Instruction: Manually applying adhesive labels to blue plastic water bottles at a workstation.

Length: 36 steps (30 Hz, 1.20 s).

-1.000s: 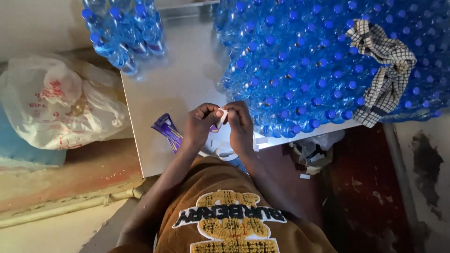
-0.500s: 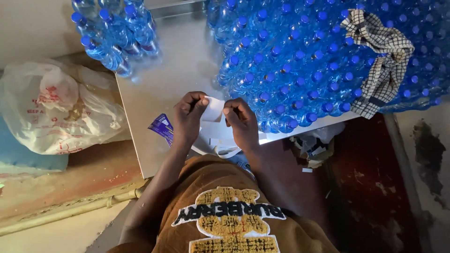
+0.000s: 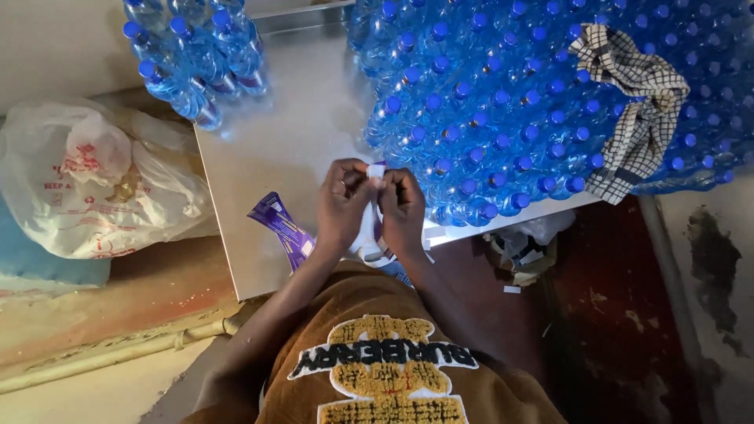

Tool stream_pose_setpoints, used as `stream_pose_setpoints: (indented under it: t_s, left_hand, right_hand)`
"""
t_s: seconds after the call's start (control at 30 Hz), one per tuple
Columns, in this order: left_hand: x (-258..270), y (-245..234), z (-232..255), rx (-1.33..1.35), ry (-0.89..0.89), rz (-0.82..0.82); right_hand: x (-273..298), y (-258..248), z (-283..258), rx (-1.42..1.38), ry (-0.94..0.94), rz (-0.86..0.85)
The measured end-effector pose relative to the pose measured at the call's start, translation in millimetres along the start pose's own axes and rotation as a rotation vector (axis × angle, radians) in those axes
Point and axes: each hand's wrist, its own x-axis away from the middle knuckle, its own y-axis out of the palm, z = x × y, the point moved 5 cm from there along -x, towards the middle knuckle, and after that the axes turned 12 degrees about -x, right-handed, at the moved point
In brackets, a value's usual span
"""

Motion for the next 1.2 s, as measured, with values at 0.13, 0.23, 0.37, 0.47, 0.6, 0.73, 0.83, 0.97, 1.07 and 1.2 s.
stream_pose_setpoints:
  t_s: [0.13, 0.23, 0.37, 0.47, 0.6, 0.73, 0.83, 0.97, 1.07, 1.2]
  left_hand:
    - [-20, -5, -30, -0.029, -0.003, 0.012]
    - [-30, -5, -53, -0.187, -0.048, -0.026]
    - [-32, 14, -167, -0.746, -0.111, -0.236]
    - [1, 52, -230, -0.98, -0.158, -0.604]
    - [30, 81, -189, -1.161, -0.067, -0.99]
    - [19, 91, -65, -0.499, 0.105, -0.848]
    - [19, 83, -18, -0.211, 0.048, -0.816]
    - [31, 73, 21, -0.268, -0.106, -0.667]
    - [30, 69, -1, -0.214, -0.116, -0.596]
    - [25, 53, -24, -0.157, -0.118, -0.563]
  right_hand:
    - [4, -42, 29, -0.028, 0.098, 0.243]
    - [1, -101, -15, 0.284, 0.013, 0.393]
    - [23, -170, -121, 0.323, -0.311, 0.535]
    - [45, -219, -192, -0.082, -0.601, 0.811]
    - [94, -229, -185, 0.14, -0.488, 0.842]
    - [83, -164, -105, 0.379, 0.108, 0.441]
    - [82, -136, -64, 0.444, 0.115, 0.209]
    - [81, -99, -39, 0.195, 0.119, 0.279]
    - [75, -87, -49, 0.048, 0.032, 0.178]
    - [73, -85, -47, 0.173, -0.039, 0.208]
